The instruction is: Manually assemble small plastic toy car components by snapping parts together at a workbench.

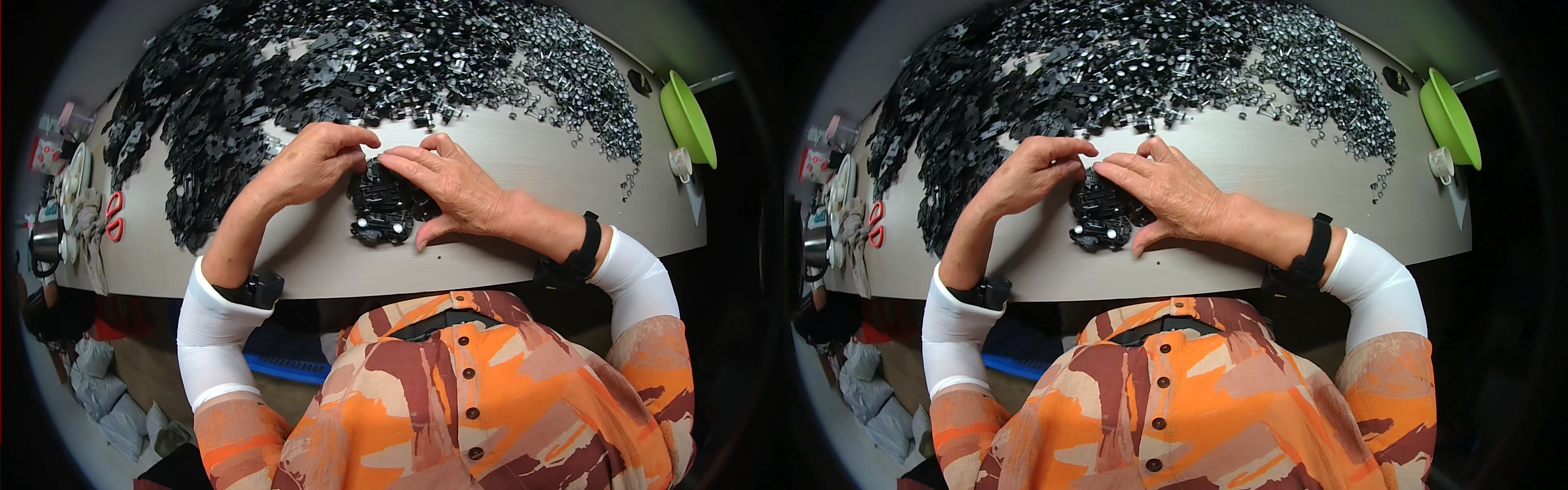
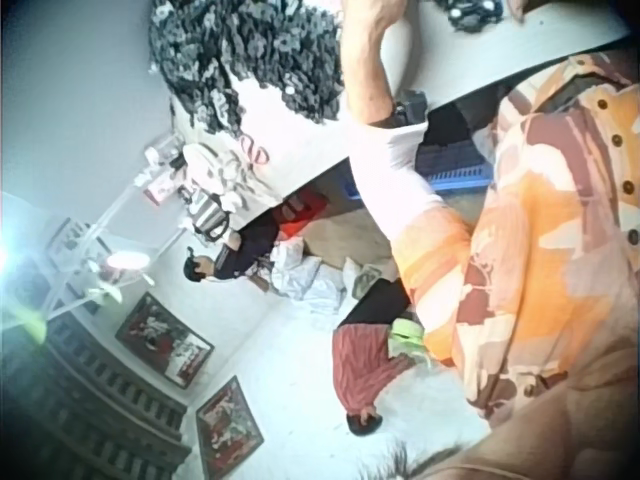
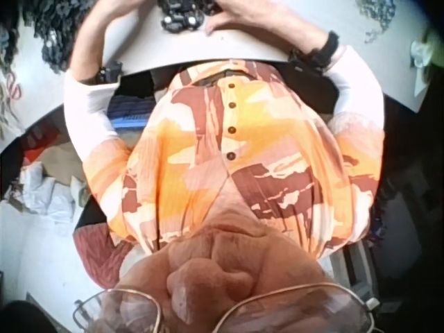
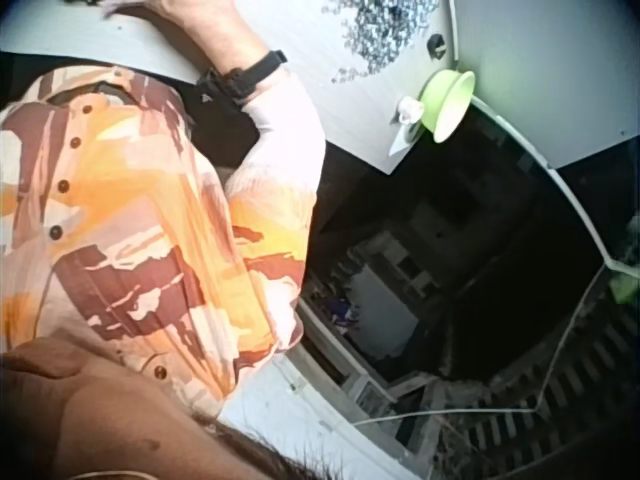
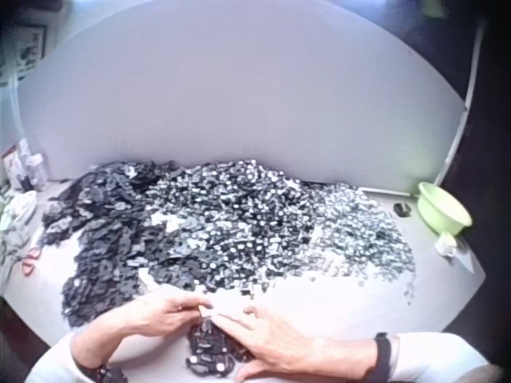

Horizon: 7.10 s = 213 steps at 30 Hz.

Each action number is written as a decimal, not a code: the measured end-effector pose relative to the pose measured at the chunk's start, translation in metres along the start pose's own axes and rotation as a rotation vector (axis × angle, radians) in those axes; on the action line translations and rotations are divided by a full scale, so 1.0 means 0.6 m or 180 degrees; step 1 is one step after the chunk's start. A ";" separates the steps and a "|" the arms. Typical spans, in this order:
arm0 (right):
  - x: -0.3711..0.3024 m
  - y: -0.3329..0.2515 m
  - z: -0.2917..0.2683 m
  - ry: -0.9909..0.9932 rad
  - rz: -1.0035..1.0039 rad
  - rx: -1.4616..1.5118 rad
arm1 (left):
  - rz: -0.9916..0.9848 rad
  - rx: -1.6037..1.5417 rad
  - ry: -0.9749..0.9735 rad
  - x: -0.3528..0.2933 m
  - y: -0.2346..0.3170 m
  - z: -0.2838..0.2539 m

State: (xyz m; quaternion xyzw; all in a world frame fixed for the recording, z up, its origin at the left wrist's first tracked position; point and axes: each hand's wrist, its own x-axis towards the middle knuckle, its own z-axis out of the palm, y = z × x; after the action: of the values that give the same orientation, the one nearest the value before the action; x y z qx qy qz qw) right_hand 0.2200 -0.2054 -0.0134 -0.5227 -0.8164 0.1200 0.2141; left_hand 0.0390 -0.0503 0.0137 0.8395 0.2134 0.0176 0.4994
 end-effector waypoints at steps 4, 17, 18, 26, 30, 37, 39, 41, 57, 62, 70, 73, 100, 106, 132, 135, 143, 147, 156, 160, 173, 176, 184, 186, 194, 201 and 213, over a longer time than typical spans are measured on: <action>0.028 -0.023 0.021 -0.0197 -0.0055 -0.0270 | 0.0120 0.0158 0.0462 -0.025 -0.018 -0.024; 0.216 -0.228 0.183 -0.0130 -0.1619 0.0688 | -0.0081 0.0241 0.1545 -0.237 -0.055 -0.100; 0.229 -0.241 0.189 -0.0132 -0.1646 0.0697 | -0.0097 0.0250 0.1566 -0.250 -0.048 -0.101; 0.206 -0.129 0.093 0.0212 -0.1369 0.0695 | -0.0194 -0.0065 0.1914 -0.266 -0.081 -0.095; 0.112 -0.107 0.074 -0.0293 -0.1218 0.0487 | -0.0196 0.1256 0.2004 -0.215 -0.065 -0.049; 0.046 -0.073 0.035 0.0198 -0.0628 0.0127 | 0.0222 0.2418 0.2062 -0.119 -0.051 -0.014; 0.032 -0.066 0.028 0.0278 -0.0536 0.0066 | 0.0261 0.2567 0.2155 -0.077 -0.043 -0.010; 0.018 -0.066 0.021 0.0339 -0.0471 0.0005 | 0.0100 0.2802 0.2328 -0.045 -0.034 0.005; 0.057 0.028 -0.037 0.1097 0.1673 0.3169 | 0.0817 -0.0299 0.1938 0.013 -0.004 0.069; 0.051 0.041 -0.023 0.1536 0.2327 0.4257 | 0.0563 -0.3680 0.1443 0.065 -0.010 0.073; 0.053 0.025 -0.023 0.1011 0.2285 0.3250 | 0.0178 -0.3888 0.1286 0.102 -0.015 0.083; -0.003 0.090 -0.037 0.1329 0.0968 0.0693 | 0.0173 -0.3874 0.1080 0.097 0.006 0.073; -0.132 0.153 -0.154 0.0250 0.1418 -0.0089 | -0.0058 -0.3358 0.0271 0.083 0.000 0.101; -0.122 0.176 -0.160 -0.0027 0.1154 0.0292 | -0.0252 -0.3476 0.0181 0.078 0.011 0.096; -0.019 0.123 -0.113 0.1024 0.0325 0.1144 | -0.0853 -0.3456 0.0701 0.092 0.032 0.108; -0.015 0.118 -0.092 0.1008 0.0389 0.1238 | -0.0889 -0.3507 0.0719 0.094 0.043 0.109; -0.026 0.098 -0.070 0.1113 0.0295 0.0790 | -0.0607 -0.3504 0.0490 0.086 0.028 0.116; -0.031 0.079 -0.068 0.1308 0.0273 0.0884 | -0.0699 -0.3375 0.0424 0.082 0.038 0.110; -0.044 0.033 -0.049 0.1634 0.0412 0.1114 | -0.0429 -0.3838 -0.0036 0.051 0.037 0.115; -0.033 0.019 -0.035 0.1854 0.0407 0.0988 | -0.0388 -0.3402 0.0028 0.039 0.046 0.100; -0.019 0.126 -0.066 0.1619 0.0908 0.0275 | 0.0323 -0.4072 0.1225 0.069 -0.002 0.089; -0.009 0.128 -0.056 0.1245 0.0780 -0.0283 | 0.0374 -0.4034 0.1121 0.066 -0.018 0.074; -0.002 0.129 -0.082 0.0468 0.0758 -0.0100 | 0.0420 -0.3839 0.0793 0.069 -0.026 0.064; -0.009 0.137 -0.089 0.0766 0.0737 -0.0027 | 0.0381 -0.3856 0.0866 0.069 -0.029 0.058; 0.013 0.098 -0.058 0.0521 0.0387 -0.0082 | 0.0376 -0.3908 0.0642 0.064 -0.029 0.050; 0.001 0.106 -0.073 0.0984 0.0352 0.0568 | 0.0278 -0.3761 0.0697 0.066 -0.022 0.053; 0.059 0.075 -0.035 0.1895 0.0948 0.2234 | 0.0457 -0.3777 0.0975 0.069 -0.004 0.094</action>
State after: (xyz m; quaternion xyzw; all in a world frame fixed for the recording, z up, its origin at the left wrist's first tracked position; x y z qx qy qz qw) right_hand 0.2531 -0.1548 -0.0057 -0.5417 -0.5461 0.2628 0.5824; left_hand 0.0896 -0.0808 -0.0244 0.4187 0.1794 0.2873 0.8426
